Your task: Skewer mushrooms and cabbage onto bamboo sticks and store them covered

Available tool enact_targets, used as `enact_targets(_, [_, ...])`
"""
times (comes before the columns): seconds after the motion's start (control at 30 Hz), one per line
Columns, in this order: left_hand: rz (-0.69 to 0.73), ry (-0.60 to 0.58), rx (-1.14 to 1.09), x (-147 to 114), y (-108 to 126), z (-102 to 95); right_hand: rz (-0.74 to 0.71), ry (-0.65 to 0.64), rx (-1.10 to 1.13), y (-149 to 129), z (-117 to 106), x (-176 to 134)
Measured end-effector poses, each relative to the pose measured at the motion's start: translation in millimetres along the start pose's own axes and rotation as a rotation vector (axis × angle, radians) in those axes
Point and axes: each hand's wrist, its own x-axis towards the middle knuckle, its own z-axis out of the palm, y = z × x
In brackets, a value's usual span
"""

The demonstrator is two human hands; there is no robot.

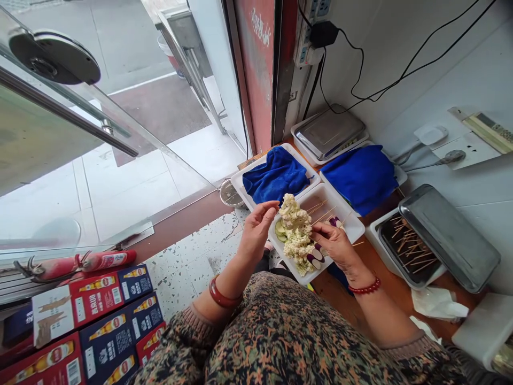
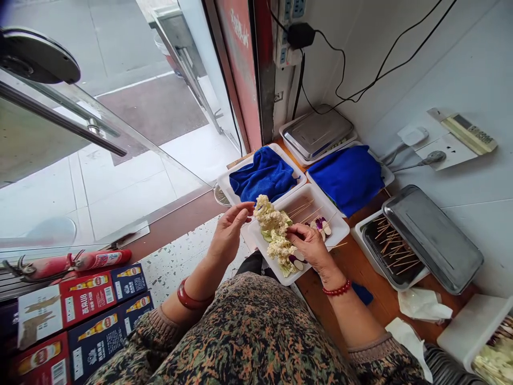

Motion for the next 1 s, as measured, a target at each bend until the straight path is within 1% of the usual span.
enact_targets(0.1, [-0.033,-0.015,-0.021,1,-2,3.0,-0.02,-0.01,0.001,-2,2,-2])
enact_targets(0.3, [-0.129,-0.054,-0.18,4,-6,10.1,-0.049,-0.008,-0.022,-12,8,-8])
enact_targets(0.43, [-0.191,-0.054,-0.242,4,-7,14.9,-0.053,-0.012,-0.052,-14,11,-13])
enact_targets(0.7, [-0.231,-0.027,-0.221,2,-10,18.2,-0.039,0.011,-0.082,-11,14,-19])
enact_targets(1.0, [-0.216,-0.075,-0.179,1,-16,15.1,-0.103,0.046,-0.101,-12,17,-20])
